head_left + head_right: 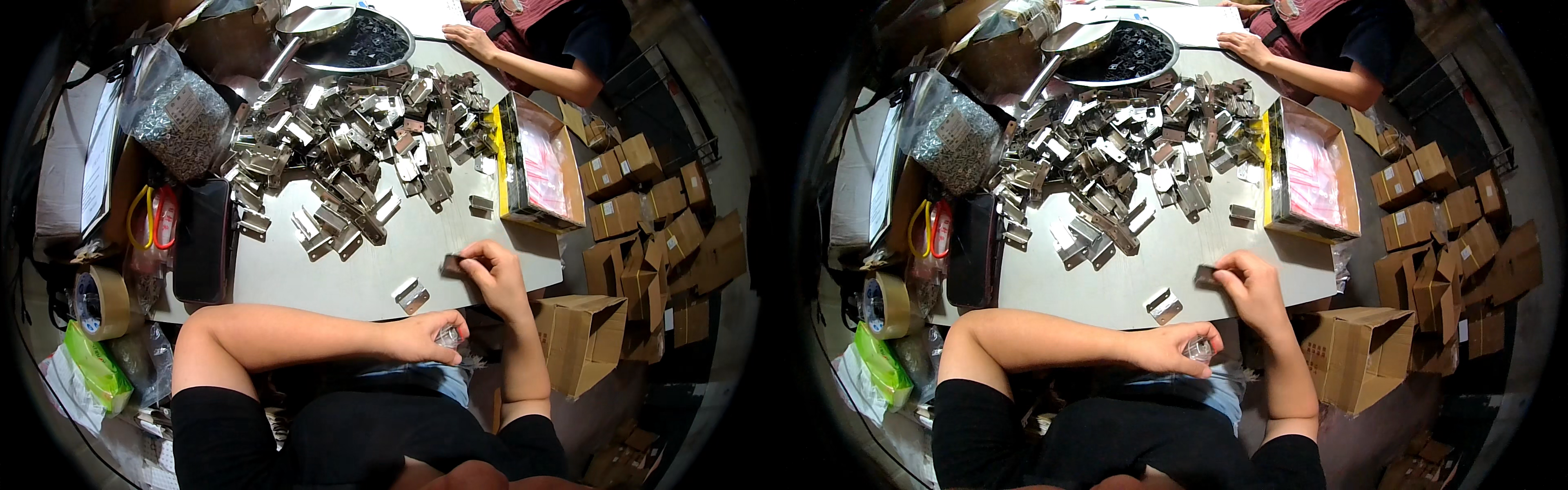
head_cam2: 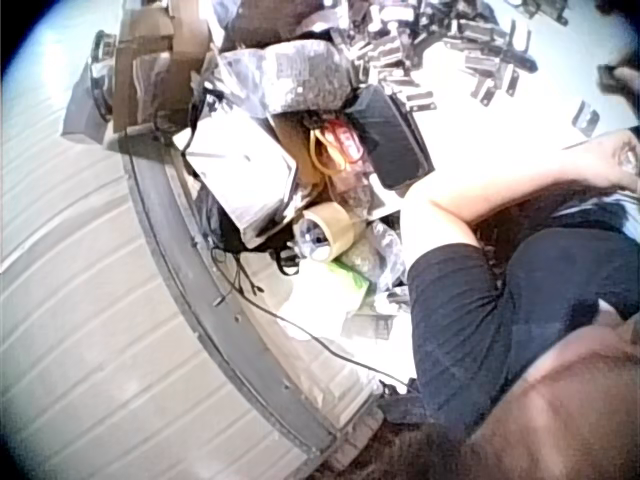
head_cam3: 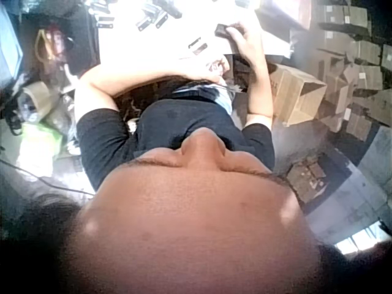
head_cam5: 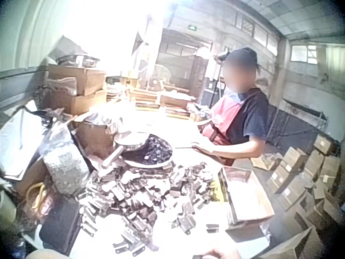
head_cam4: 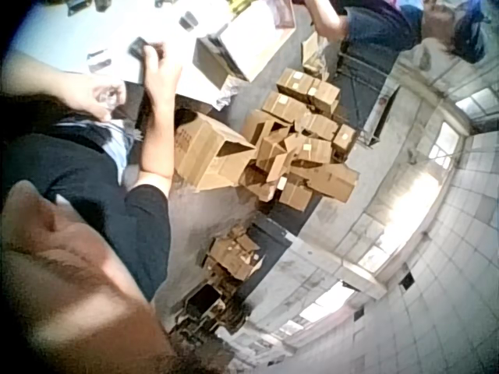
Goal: The person repeatedly picks up small metal hardware pieces from a table, places them into small clear plastic bags, and sets the filled bags into a cardboard box. Another person works across the table with papers and a bowl of small parts.
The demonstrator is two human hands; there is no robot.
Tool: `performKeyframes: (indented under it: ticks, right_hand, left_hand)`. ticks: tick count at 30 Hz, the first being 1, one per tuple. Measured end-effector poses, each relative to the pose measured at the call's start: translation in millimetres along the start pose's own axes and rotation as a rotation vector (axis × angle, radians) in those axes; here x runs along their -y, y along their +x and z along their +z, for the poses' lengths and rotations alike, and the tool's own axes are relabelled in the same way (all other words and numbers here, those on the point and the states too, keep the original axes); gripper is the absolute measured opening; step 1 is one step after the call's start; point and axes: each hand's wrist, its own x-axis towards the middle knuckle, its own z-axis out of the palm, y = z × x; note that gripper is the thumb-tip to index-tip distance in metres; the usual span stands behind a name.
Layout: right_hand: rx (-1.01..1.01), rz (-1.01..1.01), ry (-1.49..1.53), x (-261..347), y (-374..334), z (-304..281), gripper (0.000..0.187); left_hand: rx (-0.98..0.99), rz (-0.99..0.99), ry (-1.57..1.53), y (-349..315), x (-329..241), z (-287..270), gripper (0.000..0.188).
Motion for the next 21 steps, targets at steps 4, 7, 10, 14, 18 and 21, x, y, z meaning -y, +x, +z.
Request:
performKeyframes:
  ticks: [4, 7, 10, 14, 18, 21]
  right_hand:
    - [0.281, 0.095, 0.335, 20, 2, 9, 0.010]
    - [0.240, -0.158, 0.214, 24, 11, 17, 0.013]
    - [0.407, -0.292, 0.047, 39, 15, 16, 0.015]
    - [0.421, -0.278, -0.055, 32, 16, 28, 0.017]
    - [0.388, -0.457, -0.162, 30, 14, 32, 0.022]
    - [0.350, -0.539, -0.178, 26, 12, 30, 0.018]
  left_hand:
    - [0.019, -0.015, -0.024, 1, 3, -1, 0.043]
    - [0.009, -0.048, 0.012, 2, 4, 0, 0.049]
    - [0.006, -0.021, 0.071, 3, 7, -1, 0.053]
    - [-0.008, 0.004, 0.076, 2, 8, -1, 0.053]
    - [-0.002, -0.022, 0.092, 2, 6, -1, 0.051]
    - [-0.007, -0.051, 0.080, 3, 5, -1, 0.051]
